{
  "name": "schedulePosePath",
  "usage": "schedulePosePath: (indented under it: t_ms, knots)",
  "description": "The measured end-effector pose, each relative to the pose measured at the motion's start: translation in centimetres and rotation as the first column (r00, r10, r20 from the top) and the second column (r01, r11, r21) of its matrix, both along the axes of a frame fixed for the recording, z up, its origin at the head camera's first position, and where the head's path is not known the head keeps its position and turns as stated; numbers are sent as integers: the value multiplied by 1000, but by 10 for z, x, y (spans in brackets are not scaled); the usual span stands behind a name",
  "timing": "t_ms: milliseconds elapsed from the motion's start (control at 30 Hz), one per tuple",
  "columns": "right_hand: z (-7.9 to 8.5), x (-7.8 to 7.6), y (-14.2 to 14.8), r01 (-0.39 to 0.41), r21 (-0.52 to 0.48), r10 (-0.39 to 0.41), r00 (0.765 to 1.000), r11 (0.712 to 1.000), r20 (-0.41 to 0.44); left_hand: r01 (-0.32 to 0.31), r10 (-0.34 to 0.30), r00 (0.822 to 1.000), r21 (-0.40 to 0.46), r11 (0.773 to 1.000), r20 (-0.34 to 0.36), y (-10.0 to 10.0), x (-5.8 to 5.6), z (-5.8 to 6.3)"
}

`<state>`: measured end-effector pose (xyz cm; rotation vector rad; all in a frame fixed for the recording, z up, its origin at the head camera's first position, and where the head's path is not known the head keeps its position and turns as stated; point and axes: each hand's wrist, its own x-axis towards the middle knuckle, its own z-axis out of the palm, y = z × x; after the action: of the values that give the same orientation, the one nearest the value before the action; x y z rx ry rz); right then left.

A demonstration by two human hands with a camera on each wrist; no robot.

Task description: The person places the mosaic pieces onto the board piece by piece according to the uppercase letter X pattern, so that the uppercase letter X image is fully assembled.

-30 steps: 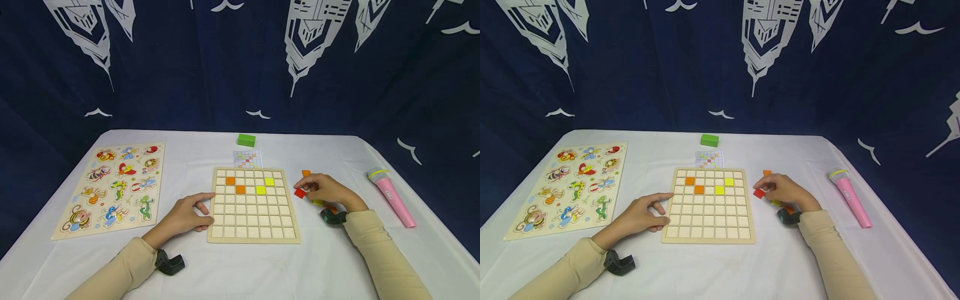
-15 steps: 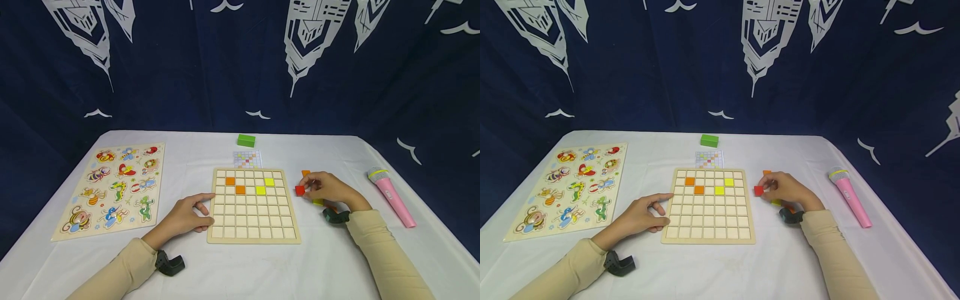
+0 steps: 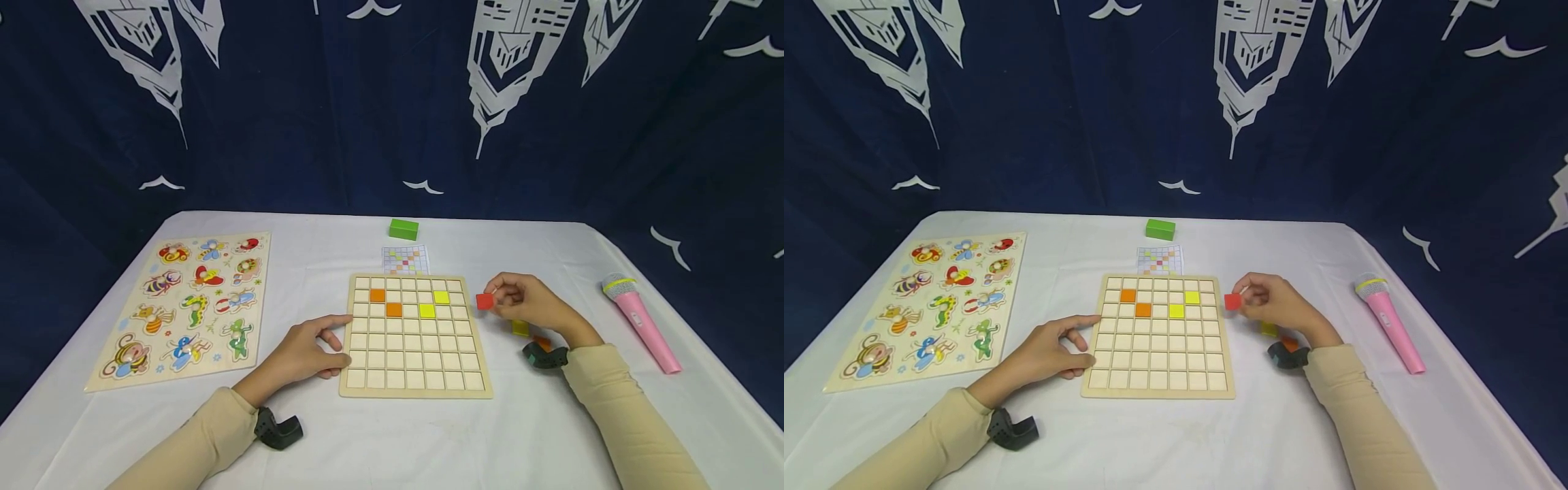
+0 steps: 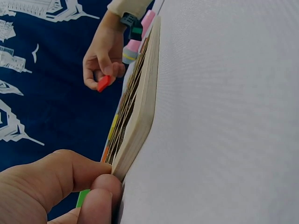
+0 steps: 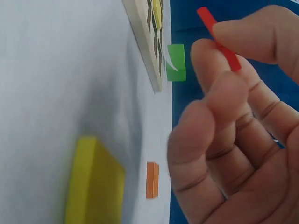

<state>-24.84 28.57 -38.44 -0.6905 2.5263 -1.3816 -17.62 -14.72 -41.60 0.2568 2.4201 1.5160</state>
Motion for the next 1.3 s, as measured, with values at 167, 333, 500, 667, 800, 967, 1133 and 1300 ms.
schedulePosePath:
  t_ms: [167,333,500,667,800,967,1133,1300]
  knots:
    - [-1,2,-6,-5,-39,4,1000,999,-31,-3,3,1000,4,1000,2,0,0,0]
    - [-4,3,-14,-8,-90,9,1000,996,8,2,-2,1000,2,1000,-1,0,0,0]
    - [-4,6,-25,-15,-141,25,997,990,66,9,-9,1000,-3,1000,-3,-1,0,-1]
    - [0,11,-37,28,-142,-9,991,990,132,6,-6,1000,-7,1000,-7,0,-1,-1]
    - [4,15,-46,74,-112,-53,982,991,179,3,-3,1000,-12,1000,-8,0,-1,-1]
    - [6,17,-54,91,-113,-63,969,989,238,3,-3,1000,-9,1000,-1,-1,-1,-1]
    - [3,16,-65,95,-59,-76,960,994,271,6,-6,1000,-7,1000,-2,-1,-1,0]
    - [0,15,-75,62,-15,-56,964,998,260,12,-12,1000,-8,1000,-9,-1,-1,-1]
